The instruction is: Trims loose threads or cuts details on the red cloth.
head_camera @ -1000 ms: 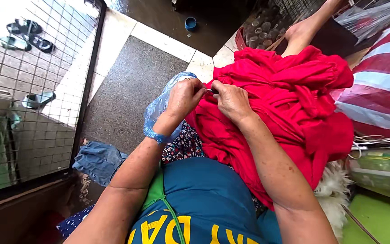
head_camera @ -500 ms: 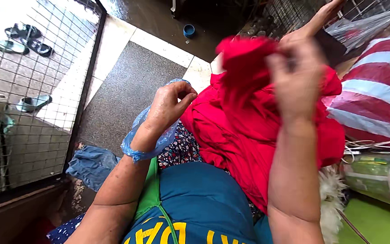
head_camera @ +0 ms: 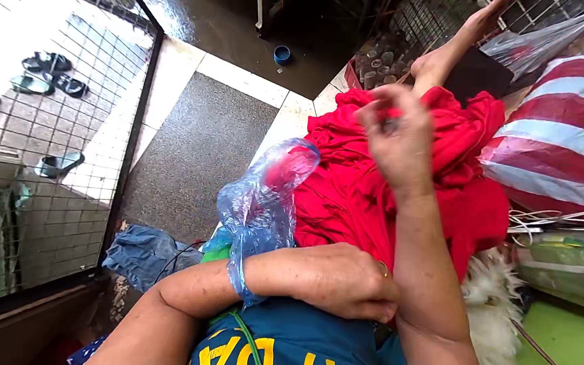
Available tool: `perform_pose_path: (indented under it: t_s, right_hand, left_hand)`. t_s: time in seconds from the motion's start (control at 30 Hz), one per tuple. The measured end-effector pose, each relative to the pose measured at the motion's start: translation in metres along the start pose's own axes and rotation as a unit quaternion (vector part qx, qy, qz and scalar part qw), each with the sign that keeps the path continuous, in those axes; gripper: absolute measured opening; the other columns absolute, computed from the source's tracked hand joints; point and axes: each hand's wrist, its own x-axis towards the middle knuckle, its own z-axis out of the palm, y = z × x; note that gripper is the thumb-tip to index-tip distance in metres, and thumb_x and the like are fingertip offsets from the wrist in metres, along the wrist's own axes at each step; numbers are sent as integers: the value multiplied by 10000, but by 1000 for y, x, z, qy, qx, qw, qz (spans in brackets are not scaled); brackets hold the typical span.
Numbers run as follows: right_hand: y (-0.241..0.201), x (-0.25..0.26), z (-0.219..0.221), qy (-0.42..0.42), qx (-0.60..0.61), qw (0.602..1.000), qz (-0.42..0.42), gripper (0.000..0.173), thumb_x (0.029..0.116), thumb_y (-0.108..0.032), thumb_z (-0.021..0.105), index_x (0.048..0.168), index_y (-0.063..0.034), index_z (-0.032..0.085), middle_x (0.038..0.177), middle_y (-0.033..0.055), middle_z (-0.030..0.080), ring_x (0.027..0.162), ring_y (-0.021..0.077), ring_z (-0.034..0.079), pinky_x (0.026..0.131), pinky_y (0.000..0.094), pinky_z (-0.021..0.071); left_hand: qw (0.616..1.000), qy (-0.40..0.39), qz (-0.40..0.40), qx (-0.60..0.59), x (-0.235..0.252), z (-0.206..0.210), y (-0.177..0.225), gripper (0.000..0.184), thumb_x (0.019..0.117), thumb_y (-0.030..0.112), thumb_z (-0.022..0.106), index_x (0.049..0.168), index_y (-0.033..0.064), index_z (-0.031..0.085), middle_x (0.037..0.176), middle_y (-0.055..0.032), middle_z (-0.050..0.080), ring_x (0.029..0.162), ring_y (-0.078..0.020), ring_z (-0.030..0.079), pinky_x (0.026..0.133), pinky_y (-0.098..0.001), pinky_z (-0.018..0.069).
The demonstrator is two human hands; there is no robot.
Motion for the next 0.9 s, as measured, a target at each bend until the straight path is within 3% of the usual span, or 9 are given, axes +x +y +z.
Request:
perform_pose_path:
  t_s: [0.1,0.17,0.23,0.4,0.53,0.63,0.7,0.8,0.9]
  right_hand:
    - [-25,-10,33,-219,-24,975,16,716,854,-315,831,1452,-47,541,1214,238,655,1023,399,676,826,597,540]
    - [-26,-12,46,-311,-107,944,15,428,900,-112,743,1299,-22,618,1116,253,669,1003,445,671,795,634,508]
    - [-22,-10,44,-325,-167,930,26,197,932,-1,632,1124,8,675,1029,247,701,1000,449,682,785,637,494]
    - [-14,-7,30,-315,-53,948,-7,93,956,-68,638,1007,-9,689,889,175,681,879,356,667,762,582,492]
    - [-21,-15,48,-402,41,913,-59,142,971,-103,669,1019,22,715,922,172,701,898,315,677,829,541,515]
    - [-13,-11,41,-364,64,928,-39,232,1027,-100,584,1174,42,694,1088,206,709,1035,313,685,950,506,524]
    - [-2,-3,24,-247,57,967,8,263,1056,-69,493,1199,56,675,1123,207,714,1053,289,695,966,464,533]
    - [13,2,14,-92,89,985,112,208,1057,-77,489,1085,30,666,930,90,699,854,118,649,814,306,517]
    - [14,2,21,-81,96,982,138,180,1045,-91,533,1063,32,663,901,94,688,810,118,637,786,314,513]
  left_hand:
    - [1000,5,6,30,-5,-3,4,181,1005,146,606,943,24,724,841,-113,699,803,-237,689,713,-380,541]
    - [995,58,-28,77,-20,-10,4,194,1013,163,594,937,35,717,840,-96,698,807,-220,693,721,-376,555]
    - [973,129,-116,154,-42,-20,-2,165,991,147,611,930,39,720,833,-81,704,790,-205,701,709,-386,577]
    - [829,206,-439,278,-94,-44,-30,121,989,57,619,993,-20,712,911,-218,705,834,-430,707,712,-659,541]
    - [763,203,-568,234,-110,-53,-42,234,1056,91,524,1067,-33,723,984,-291,704,975,-516,675,828,-724,489]
    - [776,179,-575,189,-117,-54,-45,301,1070,148,528,1268,-42,650,1146,-307,671,1092,-507,644,938,-701,468]
    - [807,208,-522,183,-123,-54,-45,230,1048,129,573,1129,-36,710,1054,-255,699,1000,-443,678,884,-665,500]
    - [844,304,-406,175,-119,-55,-43,116,964,101,694,935,-10,714,890,-155,697,825,-305,688,779,-548,555]
    - [854,367,-334,159,-101,-58,-51,110,916,92,723,947,-10,698,916,-142,688,843,-243,682,802,-459,569]
